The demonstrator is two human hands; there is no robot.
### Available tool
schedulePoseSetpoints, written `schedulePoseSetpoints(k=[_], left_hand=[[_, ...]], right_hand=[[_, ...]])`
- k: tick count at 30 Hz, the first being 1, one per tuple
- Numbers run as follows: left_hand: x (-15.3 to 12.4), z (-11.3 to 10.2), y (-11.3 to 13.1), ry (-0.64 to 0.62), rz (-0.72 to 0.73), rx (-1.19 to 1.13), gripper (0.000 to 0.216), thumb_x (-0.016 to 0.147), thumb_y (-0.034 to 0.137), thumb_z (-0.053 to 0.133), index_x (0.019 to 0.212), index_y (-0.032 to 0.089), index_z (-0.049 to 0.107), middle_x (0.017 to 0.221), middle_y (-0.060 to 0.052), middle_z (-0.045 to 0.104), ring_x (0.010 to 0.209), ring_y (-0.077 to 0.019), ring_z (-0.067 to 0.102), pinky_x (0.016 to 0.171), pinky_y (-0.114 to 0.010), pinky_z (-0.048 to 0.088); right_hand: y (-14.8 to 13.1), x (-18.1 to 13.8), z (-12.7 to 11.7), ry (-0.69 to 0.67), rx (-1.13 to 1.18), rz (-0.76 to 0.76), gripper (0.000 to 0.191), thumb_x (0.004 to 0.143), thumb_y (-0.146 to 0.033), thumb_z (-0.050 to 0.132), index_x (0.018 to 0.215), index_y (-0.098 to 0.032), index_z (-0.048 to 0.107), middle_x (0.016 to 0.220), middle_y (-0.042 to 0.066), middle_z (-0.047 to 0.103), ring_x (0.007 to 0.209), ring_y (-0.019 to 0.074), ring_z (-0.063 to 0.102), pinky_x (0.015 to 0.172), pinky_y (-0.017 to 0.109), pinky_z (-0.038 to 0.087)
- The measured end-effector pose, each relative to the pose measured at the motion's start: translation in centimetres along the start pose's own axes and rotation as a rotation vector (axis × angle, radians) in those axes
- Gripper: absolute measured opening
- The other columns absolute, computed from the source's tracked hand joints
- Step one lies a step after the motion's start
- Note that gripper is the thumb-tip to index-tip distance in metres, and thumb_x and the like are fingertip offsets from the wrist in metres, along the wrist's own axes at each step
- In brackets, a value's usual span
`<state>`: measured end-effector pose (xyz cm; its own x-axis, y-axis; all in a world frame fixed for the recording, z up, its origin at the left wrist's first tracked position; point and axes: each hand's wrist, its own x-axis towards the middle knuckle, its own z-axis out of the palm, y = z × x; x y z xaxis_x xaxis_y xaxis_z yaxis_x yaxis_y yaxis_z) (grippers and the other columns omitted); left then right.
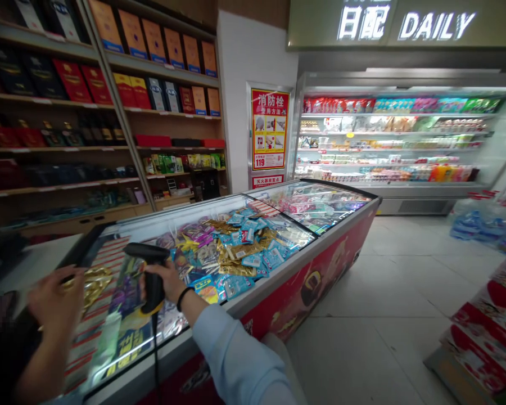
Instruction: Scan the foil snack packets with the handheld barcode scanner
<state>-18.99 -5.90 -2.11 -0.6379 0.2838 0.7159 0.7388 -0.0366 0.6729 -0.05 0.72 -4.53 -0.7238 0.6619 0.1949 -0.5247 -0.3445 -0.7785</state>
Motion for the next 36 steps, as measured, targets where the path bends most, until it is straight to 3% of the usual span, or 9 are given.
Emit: schedulePoseSetpoints(k=[2,7,11,16,19,23,28,36], left_hand=[[-0.4,2.9,1.9,0.009,0.134,-0.077,0.015,0.069,0.04,0.055,0.071,0.025,0.057,0.085,0.0,0.063,0.096,-0.0242,0.057,0.102,-0.049,0.038],[-3.0,9.6,8.2,-0.097,0.187,-0.226,0.02,0.079,0.039,0.053,0.079,0.021,0.062,0.096,-0.006,0.064,0.101,-0.0241,0.056,0.099,-0.044,0.04],[-4.8,13.0,12.1,-0.169,0.183,-0.304,0.021,0.083,0.038,0.053,0.082,0.021,0.064,0.097,-0.006,0.064,0.1,-0.0231,0.057,0.097,-0.042,0.041],[-7.2,16.6,15.1,-0.302,0.177,-0.38,0.02,0.086,0.036,0.051,0.084,0.021,0.064,0.098,-0.006,0.064,0.102,-0.0221,0.058,0.097,-0.04,0.044],[-9.7,19.3,15.7,-0.414,0.073,-0.413,0.02,0.086,0.033,0.051,0.098,0.021,0.061,0.1,-0.007,0.065,0.098,-0.021,0.061,0.092,-0.037,0.047],[-13.5,22.6,15.4,-0.623,-0.032,-0.273,0.044,0.08,0.031,0.063,0.121,0.016,0.051,0.107,-0.011,0.065,0.097,-0.0235,0.062,0.09,-0.039,0.047],[-15.2,24.4,14.2,-0.796,0.057,0.011,0.025,0.078,0.034,0.068,0.096,0.017,0.067,0.107,-0.012,0.064,0.11,-0.0278,0.056,0.1,-0.042,0.04],[-15.6,24.9,13.2,-0.842,0.157,0.056,0.02,0.072,0.035,0.075,0.085,0.021,0.072,0.119,-0.009,0.061,0.115,-0.0291,0.05,0.101,-0.043,0.038]], right_hand=[[-2.7,-0.8,-1.2,0.041,-0.01,-0.064,0.035,0.061,-0.047,0.07,0.076,-0.018,0.058,0.049,-0.004,0.06,0.036,0.0143,0.053,0.034,0.024,0.044],[-9.3,-3.0,-5.0,0.164,-0.019,-0.221,0.031,0.064,-0.046,0.068,0.07,-0.018,0.055,0.048,-0.003,0.058,0.035,0.0122,0.051,0.033,0.023,0.041],[-14.1,-5.5,-8.9,0.273,-0.052,-0.334,0.03,0.065,-0.045,0.067,0.075,-0.019,0.056,0.047,-0.005,0.056,0.034,0.0115,0.049,0.032,0.022,0.039],[-18.2,-8.3,-14.1,0.396,-0.1,-0.452,0.029,0.067,-0.044,0.066,0.08,-0.019,0.058,0.048,-0.005,0.055,0.035,0.011,0.049,0.034,0.021,0.039],[-19.1,-9.2,-16.7,0.423,-0.11,-0.457,0.028,0.067,-0.043,0.067,0.08,-0.019,0.057,0.048,-0.005,0.055,0.036,0.0115,0.05,0.036,0.022,0.042],[-18.6,-9.4,-19.2,0.483,-0.078,-0.434,0.029,0.067,-0.044,0.067,0.077,-0.02,0.055,0.048,-0.005,0.055,0.036,0.0114,0.049,0.035,0.021,0.042],[-17.4,-8.9,-20.5,0.538,0.001,-0.416,0.029,0.067,-0.044,0.066,0.077,-0.02,0.054,0.048,-0.005,0.054,0.037,0.0116,0.049,0.035,0.021,0.04],[-17.2,-8.9,-20.7,0.537,0.039,-0.382,0.028,0.063,-0.043,0.068,0.073,-0.021,0.052,0.05,-0.004,0.054,0.043,0.0159,0.057,0.034,0.024,0.041]])
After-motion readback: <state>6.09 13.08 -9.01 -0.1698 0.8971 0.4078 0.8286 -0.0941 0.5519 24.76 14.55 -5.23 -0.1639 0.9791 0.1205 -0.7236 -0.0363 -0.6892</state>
